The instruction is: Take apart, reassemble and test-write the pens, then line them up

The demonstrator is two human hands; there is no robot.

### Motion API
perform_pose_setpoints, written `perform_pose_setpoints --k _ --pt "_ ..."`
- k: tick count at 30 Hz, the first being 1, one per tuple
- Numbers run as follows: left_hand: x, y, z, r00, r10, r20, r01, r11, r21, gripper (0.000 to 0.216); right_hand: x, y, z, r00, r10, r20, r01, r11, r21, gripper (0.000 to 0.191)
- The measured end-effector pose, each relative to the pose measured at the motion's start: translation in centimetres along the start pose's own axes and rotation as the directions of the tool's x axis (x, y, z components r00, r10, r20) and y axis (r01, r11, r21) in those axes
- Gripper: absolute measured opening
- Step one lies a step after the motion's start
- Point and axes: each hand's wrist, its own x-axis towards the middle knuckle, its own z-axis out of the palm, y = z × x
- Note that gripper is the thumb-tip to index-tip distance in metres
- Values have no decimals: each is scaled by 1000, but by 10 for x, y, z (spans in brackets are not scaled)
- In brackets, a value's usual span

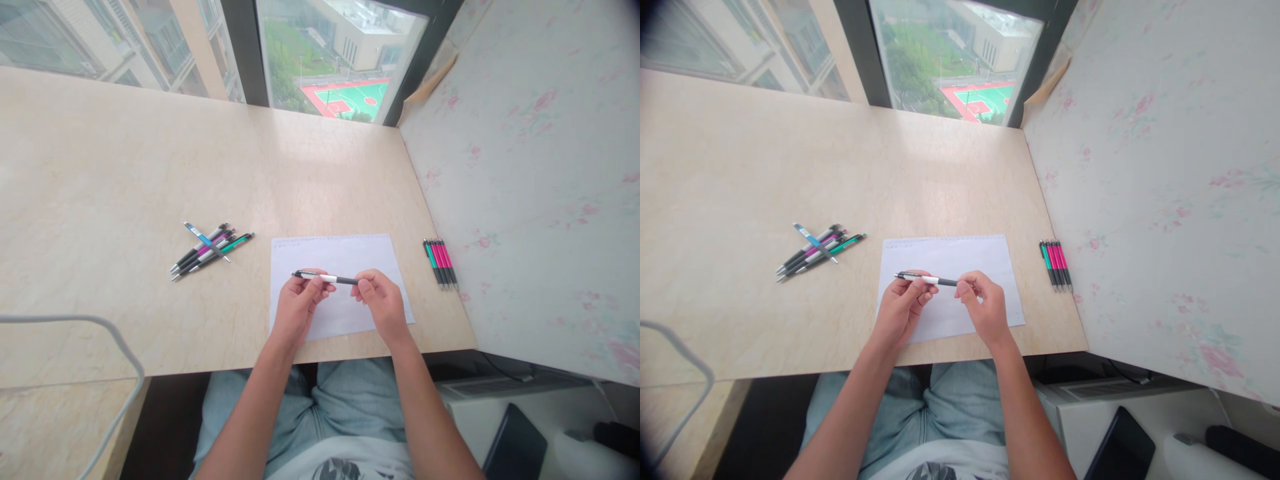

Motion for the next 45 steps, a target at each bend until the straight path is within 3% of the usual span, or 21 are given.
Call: perform_pose_setpoints --k 8,15,18,20,23,26,29,32,35,40,45 --pt "-1 1 -2 999 24 32 -24 1000 -1 16 -3 -9 -1 999 -37 11 38 996 -75 38" --pt "-1 1 -2 998 39 51 -38 999 -12 14 -8 -6 9 998 58 -38 -58 998 7 42" --pt "-1 0 -2 998 44 34 -44 999 -3 15 -8 -3 7 990 138 38 -140 989 46 41" --pt "0 -1 -2 999 48 26 -48 999 5 16 -8 -4 4 975 157 154 -162 987 20 38" --pt "0 -2 -3 998 63 18 -64 997 49 21 -8 -9 -2 939 119 322 -85 989 -118 28" --pt "-1 -2 -4 998 60 19 -62 988 141 27 -5 -15 -2 964 67 259 -22 985 -173 20" --pt "-2 -1 -5 995 49 85 -71 961 269 31 0 -18 6 988 38 149 -26 997 -78 26" --pt "-5 0 -4 985 41 171 -104 918 383 37 4 -20 19 979 0 202 -8 999 37 26" --pt "-7 0 -2 978 22 208 -110 899 424 43 4 -19 30 977 48 207 -102 960 260 24" --pt "-6 -3 -1 975 104 197 -154 954 258 53 12 -14 19 979 204 -21 -137 727 673 20" --pt "-4 3 -4 968 238 78 -247 961 127 46 19 -14 -12 973 224 -54 -98 612 785 22"
